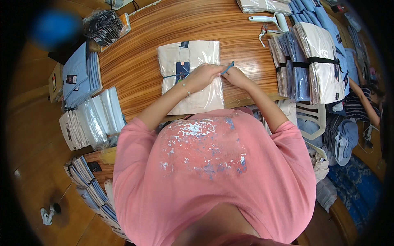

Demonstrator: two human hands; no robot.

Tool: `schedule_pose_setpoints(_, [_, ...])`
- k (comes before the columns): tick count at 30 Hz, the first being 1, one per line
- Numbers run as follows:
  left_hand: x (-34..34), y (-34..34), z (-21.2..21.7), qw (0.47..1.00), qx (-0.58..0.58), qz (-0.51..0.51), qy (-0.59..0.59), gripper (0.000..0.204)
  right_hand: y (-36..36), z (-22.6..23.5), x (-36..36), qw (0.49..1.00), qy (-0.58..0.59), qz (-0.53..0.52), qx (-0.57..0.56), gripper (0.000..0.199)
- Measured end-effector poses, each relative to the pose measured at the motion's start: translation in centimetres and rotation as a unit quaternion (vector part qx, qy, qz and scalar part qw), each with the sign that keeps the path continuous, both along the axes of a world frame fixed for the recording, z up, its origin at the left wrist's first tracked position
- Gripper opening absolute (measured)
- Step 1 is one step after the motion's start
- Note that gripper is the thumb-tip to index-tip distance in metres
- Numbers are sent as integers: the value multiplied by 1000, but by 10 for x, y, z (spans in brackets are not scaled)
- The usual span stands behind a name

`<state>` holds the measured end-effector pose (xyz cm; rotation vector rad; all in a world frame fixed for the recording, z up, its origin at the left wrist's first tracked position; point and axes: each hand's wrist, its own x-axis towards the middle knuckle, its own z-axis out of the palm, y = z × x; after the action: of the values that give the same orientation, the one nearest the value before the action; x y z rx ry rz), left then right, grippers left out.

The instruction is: The person puts a folded shirt into a plastic bag, ties the bag with a blue ribbon, and then unfolds another shirt on a table to apply labels.

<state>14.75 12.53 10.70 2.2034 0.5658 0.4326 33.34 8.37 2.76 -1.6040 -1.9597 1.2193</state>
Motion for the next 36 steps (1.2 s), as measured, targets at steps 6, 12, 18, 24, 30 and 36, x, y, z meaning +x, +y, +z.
schedule_pose_setpoints(6, [-4, -2, -2, 995, -8, 95, 29, 13, -16, 37, 11, 990, 120, -68, 1, 28])
schedule_pose_setpoints(12, [-1, 0, -10, 993, -13, 103, 51, 12, -2, 107, 2, 974, 209, -92, -3, 30])
schedule_pose_setpoints(18, [-1, -2, -5, 987, -13, 132, 92, 22, 12, 94, -33, 933, 274, -151, 178, 22])
schedule_pose_setpoints(24, [2, 1, -1, 984, -58, 146, 79, 25, -23, 25, -33, 959, 126, -211, 138, 14])
schedule_pose_setpoints(30, [-2, 10, -4, 978, -116, 148, 91, 23, -31, 69, -8, 982, 121, -135, 54, 12])
schedule_pose_setpoints(36, [-4, 17, 0, 977, -178, 106, 59, 8, -49, 96, -17, 992, 38, -5, 121, 13])
